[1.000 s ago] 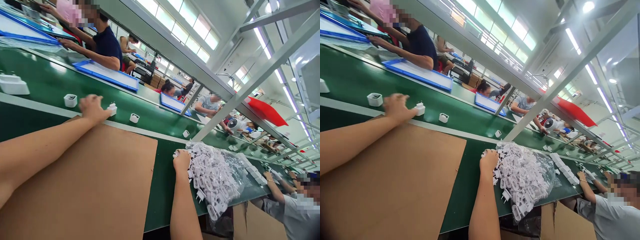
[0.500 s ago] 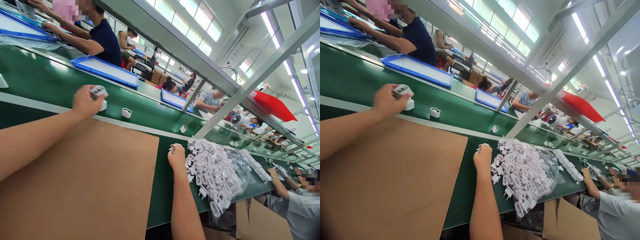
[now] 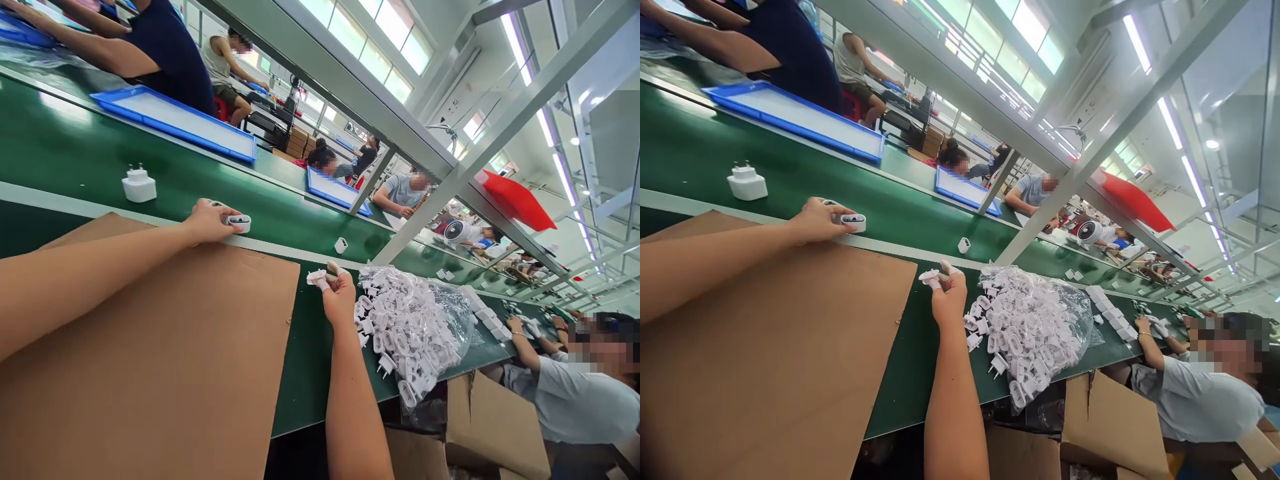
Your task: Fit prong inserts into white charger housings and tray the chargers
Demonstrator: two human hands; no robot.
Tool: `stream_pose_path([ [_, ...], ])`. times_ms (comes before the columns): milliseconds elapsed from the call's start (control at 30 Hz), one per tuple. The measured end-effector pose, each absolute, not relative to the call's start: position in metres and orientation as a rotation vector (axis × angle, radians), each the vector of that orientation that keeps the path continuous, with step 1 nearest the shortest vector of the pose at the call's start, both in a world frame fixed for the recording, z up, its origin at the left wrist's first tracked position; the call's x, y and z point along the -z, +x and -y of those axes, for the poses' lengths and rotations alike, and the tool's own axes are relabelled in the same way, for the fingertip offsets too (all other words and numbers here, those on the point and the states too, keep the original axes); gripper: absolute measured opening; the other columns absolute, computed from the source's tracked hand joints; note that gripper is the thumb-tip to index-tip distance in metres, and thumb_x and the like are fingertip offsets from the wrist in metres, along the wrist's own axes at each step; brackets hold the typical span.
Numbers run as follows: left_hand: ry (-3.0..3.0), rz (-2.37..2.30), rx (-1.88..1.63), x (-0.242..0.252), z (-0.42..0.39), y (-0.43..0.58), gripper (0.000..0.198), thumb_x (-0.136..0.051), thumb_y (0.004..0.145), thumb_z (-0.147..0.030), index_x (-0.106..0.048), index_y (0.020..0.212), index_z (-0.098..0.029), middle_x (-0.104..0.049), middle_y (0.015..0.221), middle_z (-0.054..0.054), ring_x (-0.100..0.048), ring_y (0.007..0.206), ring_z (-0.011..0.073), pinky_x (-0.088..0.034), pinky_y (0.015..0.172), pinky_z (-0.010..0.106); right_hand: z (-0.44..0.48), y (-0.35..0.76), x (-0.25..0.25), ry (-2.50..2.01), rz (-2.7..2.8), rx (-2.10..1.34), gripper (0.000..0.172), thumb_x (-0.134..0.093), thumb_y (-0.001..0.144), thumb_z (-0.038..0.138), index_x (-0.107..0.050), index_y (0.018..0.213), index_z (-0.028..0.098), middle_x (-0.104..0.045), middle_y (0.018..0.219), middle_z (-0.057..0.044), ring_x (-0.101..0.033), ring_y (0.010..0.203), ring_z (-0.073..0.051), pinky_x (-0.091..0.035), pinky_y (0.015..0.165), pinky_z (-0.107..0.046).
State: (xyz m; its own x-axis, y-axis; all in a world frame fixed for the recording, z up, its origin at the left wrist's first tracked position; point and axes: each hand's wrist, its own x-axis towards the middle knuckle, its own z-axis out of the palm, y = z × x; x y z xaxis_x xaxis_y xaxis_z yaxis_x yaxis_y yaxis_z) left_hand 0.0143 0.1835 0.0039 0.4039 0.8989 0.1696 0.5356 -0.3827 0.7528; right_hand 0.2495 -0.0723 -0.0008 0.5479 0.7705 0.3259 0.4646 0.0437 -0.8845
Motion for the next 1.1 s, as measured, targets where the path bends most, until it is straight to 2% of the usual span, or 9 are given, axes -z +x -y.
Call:
stream_pose_path([
  [133,2.052,-1.184,-0.663,0.019,-0.136,0.004,0.066,-0.076,0.069,-0.061,-0.074,0.119,-0.017,-0.046,0.132,0.013,-0.05,0.125,0.0348,-0.04,0.121,0.049,0.069,0.239,0.004,-1.454,1.082,-0.489,0.043,-0.062,0.085,0.022,-0.067,0.129,0.02,-0.074,0.125,-0.01,-0.076,0.112,-0.02,-0.06,0.104,-0.037],
  [233,2.086,-1.033,-0.568,0.031,-0.09,-0.008,0.07,-0.073,0.069,-0.071,-0.077,0.121,-0.025,-0.049,0.138,0.013,-0.054,0.123,0.0351,-0.043,0.12,0.049,0.074,0.228,0.003,-1.413,1.195,-0.513,0.042,-0.059,0.087,0.021,-0.064,0.129,0.021,-0.072,0.12,-0.009,-0.076,0.1,-0.017,-0.062,0.093,-0.034],
  [333,2.219,-1.032,-0.678,0.028,-0.052,-0.015,0.059,-0.066,0.076,-0.07,-0.081,0.114,-0.027,-0.042,0.154,0.014,-0.036,0.145,0.0435,-0.029,0.128,0.057,0.083,0.217,-0.003,-1.476,1.337,-0.461,0.04,-0.058,0.086,0.02,-0.062,0.126,0.019,-0.071,0.114,-0.009,-0.071,0.083,-0.015,-0.061,0.076,-0.029],
  [433,2.345,-1.015,-0.915,0.019,-0.025,-0.015,0.046,-0.061,0.083,-0.059,-0.082,0.107,-0.026,-0.033,0.166,0.011,-0.021,0.155,0.046,-0.017,0.131,0.062,0.093,0.209,-0.012,-1.615,1.49,-0.32,0.038,-0.058,0.084,0.017,-0.062,0.122,0.019,-0.07,0.113,-0.008,-0.067,0.081,-0.016,-0.059,0.074,-0.03],
  [600,2.276,-0.829,-0.874,0.016,0.001,-0.012,0.043,-0.058,0.089,-0.058,-0.079,0.109,-0.026,-0.062,0.134,0.015,-0.054,0.13,0.0368,-0.043,0.119,0.051,0.101,0.203,-0.017,-1.834,1.848,-0.16,0.042,-0.057,0.077,0.001,-0.069,0.111,0.022,-0.076,0.112,-0.008,-0.068,0.108,-0.024,-0.055,0.098,-0.041],
  [733,2.05,-0.822,-0.717,0.02,0.005,-0.009,0.057,-0.06,0.085,-0.068,-0.075,0.118,-0.023,-0.071,0.125,0.013,-0.064,0.116,0.0345,-0.056,0.102,0.044,0.093,0.202,-0.012,-1.872,1.733,-0.374,0.032,-0.064,0.081,0.004,-0.075,0.104,0.022,-0.077,0.109,-0.005,-0.071,0.101,-0.022,-0.057,0.092,-0.037],
  [833,1.905,-0.818,-0.676,0.02,0.004,-0.007,0.064,-0.066,0.08,-0.072,-0.073,0.119,-0.022,-0.075,0.12,0.01,-0.069,0.106,0.0328,-0.059,0.092,0.04,0.087,0.199,-0.009,-1.771,1.569,-0.428,0.021,-0.07,0.086,0.012,-0.081,0.099,0.024,-0.077,0.102,-0.003,-0.071,0.097,-0.021,-0.058,0.089,-0.034],
  [933,1.907,-0.764,-0.671,0.019,0.003,-0.006,0.058,-0.066,0.08,-0.073,-0.075,0.106,-0.022,-0.077,0.104,0.007,-0.07,0.095,0.0304,-0.057,0.084,0.038,0.085,0.188,-0.007,-1.598,1.582,-0.321,0.027,-0.069,0.091,0.019,-0.081,0.114,0.027,-0.077,0.109,-0.004,-0.071,0.104,-0.021,-0.058,0.093,-0.034],
  [1100,1.924,-0.721,-0.687,0.023,0.001,-0.005,0.047,-0.064,0.082,-0.066,-0.071,0.091,-0.02,-0.074,0.093,0.006,-0.067,0.087,0.027,-0.053,0.076,0.035,0.087,0.171,-0.004,-1.532,1.85,-0.107,0.039,-0.06,0.088,0.007,-0.077,0.118,0.024,-0.075,0.108,-0.008,-0.069,0.105,-0.023,-0.058,0.093,-0.035],
])
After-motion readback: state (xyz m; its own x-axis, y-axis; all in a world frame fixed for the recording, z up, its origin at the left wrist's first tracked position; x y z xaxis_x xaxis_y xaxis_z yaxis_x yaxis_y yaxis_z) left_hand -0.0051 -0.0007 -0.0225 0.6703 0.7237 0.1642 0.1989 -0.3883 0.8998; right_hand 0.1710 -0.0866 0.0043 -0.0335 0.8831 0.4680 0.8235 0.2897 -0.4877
